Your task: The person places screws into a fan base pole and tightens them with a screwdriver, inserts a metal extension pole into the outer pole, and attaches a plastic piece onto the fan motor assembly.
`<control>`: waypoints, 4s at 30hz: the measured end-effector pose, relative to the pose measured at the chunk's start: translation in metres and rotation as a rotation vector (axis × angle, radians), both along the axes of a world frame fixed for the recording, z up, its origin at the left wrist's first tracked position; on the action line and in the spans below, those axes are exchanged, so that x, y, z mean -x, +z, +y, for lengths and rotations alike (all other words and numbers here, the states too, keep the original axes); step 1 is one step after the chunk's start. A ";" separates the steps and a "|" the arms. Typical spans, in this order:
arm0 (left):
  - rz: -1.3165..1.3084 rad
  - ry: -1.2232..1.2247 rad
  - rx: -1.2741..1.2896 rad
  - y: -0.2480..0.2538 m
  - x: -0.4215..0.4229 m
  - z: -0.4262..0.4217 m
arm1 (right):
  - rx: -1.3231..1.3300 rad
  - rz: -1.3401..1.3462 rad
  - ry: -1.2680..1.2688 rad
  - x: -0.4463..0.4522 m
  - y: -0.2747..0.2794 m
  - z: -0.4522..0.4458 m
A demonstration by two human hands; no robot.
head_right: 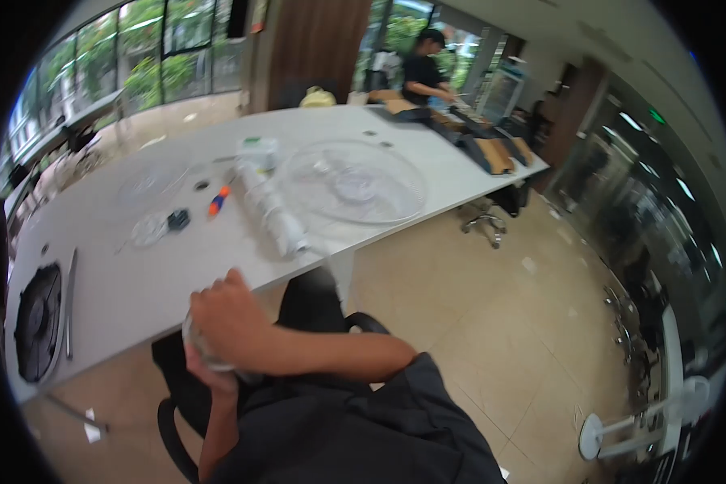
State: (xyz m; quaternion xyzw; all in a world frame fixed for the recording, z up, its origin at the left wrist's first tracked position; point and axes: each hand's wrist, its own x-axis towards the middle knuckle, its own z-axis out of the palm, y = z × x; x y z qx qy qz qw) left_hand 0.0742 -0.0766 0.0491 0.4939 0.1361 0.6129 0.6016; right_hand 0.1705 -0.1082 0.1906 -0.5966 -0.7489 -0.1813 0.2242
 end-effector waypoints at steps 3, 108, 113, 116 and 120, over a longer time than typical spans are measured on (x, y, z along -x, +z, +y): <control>-0.070 -0.033 0.127 -0.012 -0.001 0.005 | 0.035 0.364 0.383 -0.033 -0.005 0.021; -0.067 -0.039 0.025 0.008 0.001 0.005 | 0.293 0.415 0.764 -0.050 0.005 -0.001; -0.049 -0.109 -0.059 -0.005 0.010 0.014 | 0.231 0.402 0.680 -0.042 0.000 -0.006; -0.062 -0.091 -0.015 0.003 0.008 0.009 | 0.224 0.382 0.673 -0.042 0.008 -0.005; 0.045 0.222 -0.001 0.009 0.005 0.003 | 0.240 0.594 0.568 -0.059 0.012 0.013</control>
